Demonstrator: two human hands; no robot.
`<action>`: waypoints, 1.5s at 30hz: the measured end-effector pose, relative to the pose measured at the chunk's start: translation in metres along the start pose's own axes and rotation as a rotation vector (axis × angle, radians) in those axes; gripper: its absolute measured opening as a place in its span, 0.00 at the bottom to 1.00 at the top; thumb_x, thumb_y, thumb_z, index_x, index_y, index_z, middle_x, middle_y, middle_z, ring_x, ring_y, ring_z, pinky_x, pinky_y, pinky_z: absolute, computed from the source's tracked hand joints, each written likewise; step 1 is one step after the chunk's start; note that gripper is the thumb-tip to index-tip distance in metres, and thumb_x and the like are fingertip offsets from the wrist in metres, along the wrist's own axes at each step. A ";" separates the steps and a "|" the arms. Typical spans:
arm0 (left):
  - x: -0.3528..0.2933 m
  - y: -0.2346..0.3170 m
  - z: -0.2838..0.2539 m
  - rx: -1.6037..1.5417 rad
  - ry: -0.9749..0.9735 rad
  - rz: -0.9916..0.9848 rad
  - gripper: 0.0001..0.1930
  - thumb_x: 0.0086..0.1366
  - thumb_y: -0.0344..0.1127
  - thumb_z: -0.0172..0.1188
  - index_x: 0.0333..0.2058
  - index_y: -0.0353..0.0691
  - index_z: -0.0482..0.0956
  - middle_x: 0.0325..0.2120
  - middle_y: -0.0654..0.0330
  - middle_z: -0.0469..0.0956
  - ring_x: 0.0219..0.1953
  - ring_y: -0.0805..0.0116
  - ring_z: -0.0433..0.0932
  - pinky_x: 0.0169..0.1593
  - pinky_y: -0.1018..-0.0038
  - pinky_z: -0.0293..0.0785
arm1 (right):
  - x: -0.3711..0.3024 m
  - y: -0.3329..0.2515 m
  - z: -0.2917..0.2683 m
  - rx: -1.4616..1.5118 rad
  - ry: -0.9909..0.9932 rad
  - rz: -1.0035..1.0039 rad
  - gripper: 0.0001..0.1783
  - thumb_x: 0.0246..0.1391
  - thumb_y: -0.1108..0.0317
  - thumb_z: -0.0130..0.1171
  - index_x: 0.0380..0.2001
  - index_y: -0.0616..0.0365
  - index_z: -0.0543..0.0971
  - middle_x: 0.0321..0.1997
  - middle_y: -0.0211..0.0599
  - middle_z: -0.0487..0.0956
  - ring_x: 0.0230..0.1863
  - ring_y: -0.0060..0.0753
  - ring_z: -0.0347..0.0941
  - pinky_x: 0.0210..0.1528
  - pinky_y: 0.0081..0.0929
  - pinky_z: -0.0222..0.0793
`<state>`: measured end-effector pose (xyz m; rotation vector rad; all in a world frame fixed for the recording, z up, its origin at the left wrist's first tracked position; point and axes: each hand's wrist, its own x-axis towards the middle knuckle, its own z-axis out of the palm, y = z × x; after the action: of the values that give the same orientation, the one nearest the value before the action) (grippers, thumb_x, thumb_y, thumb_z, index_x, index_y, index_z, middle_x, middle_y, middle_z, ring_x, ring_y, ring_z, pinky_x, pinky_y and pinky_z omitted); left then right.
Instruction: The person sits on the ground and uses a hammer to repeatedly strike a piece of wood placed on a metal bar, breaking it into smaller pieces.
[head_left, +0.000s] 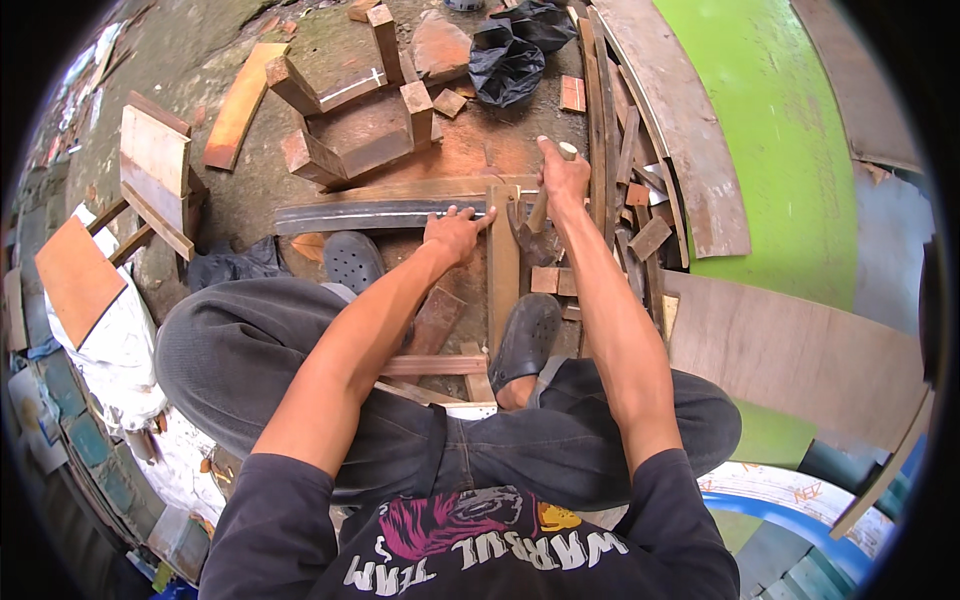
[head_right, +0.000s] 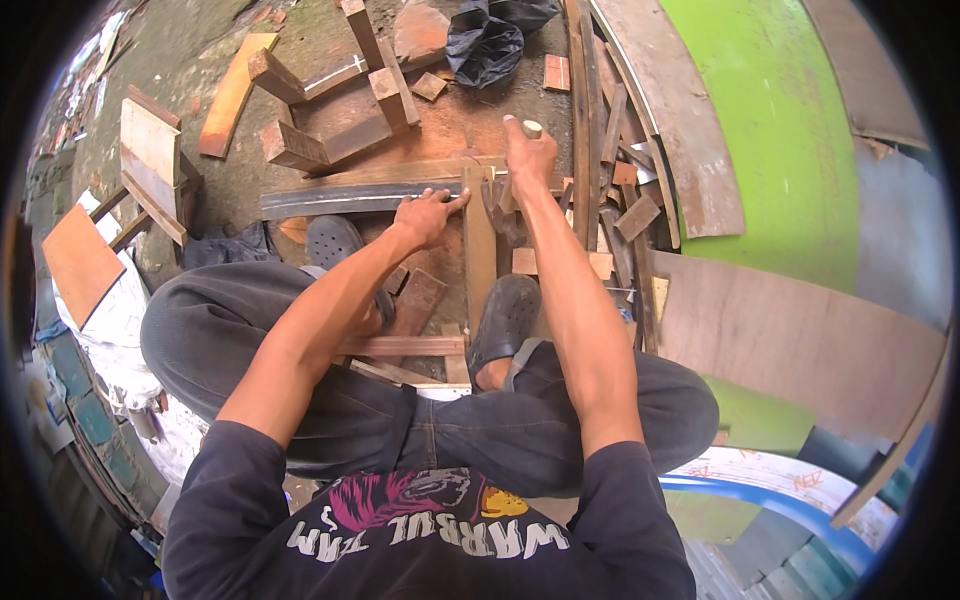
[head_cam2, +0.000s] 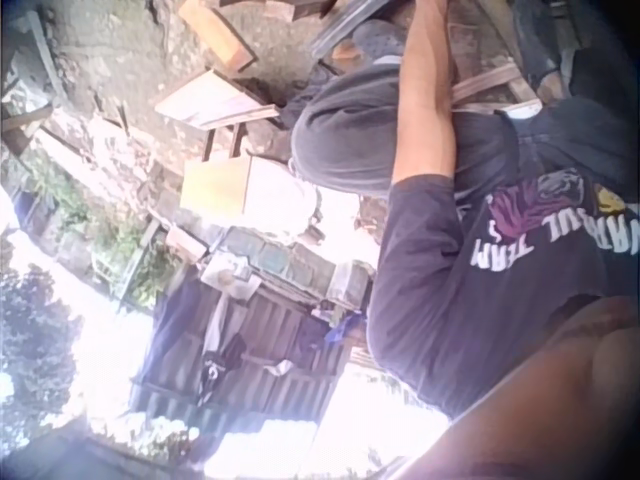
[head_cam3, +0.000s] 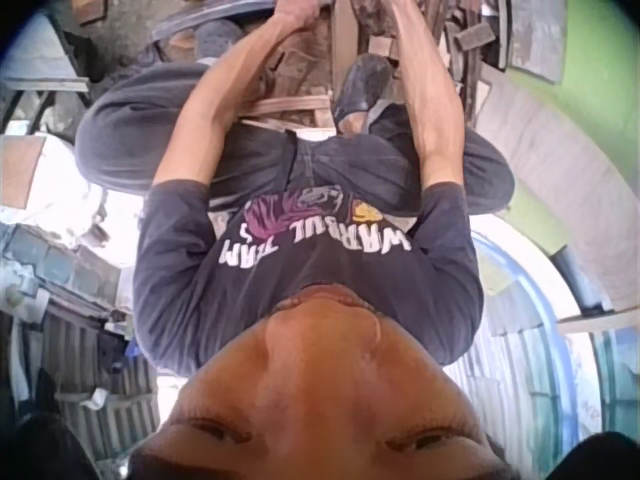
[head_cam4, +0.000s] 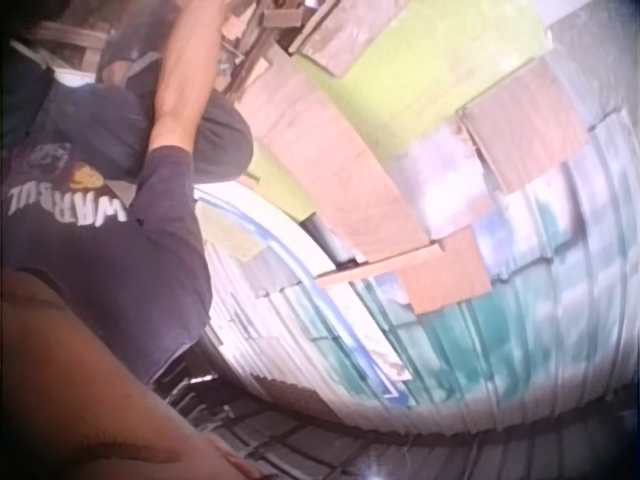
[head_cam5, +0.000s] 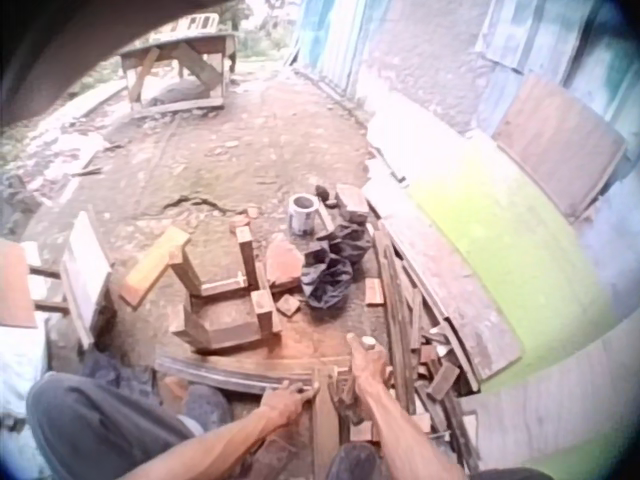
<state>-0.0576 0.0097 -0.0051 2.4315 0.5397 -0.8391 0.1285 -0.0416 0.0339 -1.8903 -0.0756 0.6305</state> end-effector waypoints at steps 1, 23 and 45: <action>0.001 0.002 0.001 0.010 0.006 0.005 0.43 0.64 0.36 0.59 0.72 0.70 0.46 0.70 0.59 0.58 0.71 0.55 0.58 0.67 0.47 0.61 | 0.008 0.001 0.004 0.001 0.005 -0.008 0.16 0.51 0.58 0.68 0.29 0.62 0.81 0.23 0.32 0.79 0.25 0.29 0.73 0.32 0.33 0.68; 0.007 0.000 -0.005 0.048 0.021 0.015 0.45 0.63 0.38 0.60 0.73 0.66 0.45 0.69 0.58 0.59 0.71 0.55 0.58 0.70 0.49 0.55 | 0.013 -0.020 0.032 -0.019 0.124 -0.085 0.14 0.50 0.60 0.67 0.24 0.60 0.79 0.21 0.33 0.77 0.24 0.29 0.72 0.32 0.31 0.67; 0.005 0.003 -0.013 0.077 -0.011 -0.013 0.42 0.65 0.36 0.58 0.72 0.71 0.47 0.69 0.62 0.60 0.70 0.56 0.60 0.70 0.42 0.50 | -0.054 -0.001 -0.004 0.395 -0.031 -0.182 0.10 0.53 0.71 0.66 0.22 0.56 0.75 0.20 0.27 0.72 0.23 0.22 0.67 0.29 0.23 0.63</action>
<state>-0.0468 0.0158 0.0017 2.4940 0.5284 -0.8932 0.0843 -0.0623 0.0571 -1.4735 -0.1317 0.5071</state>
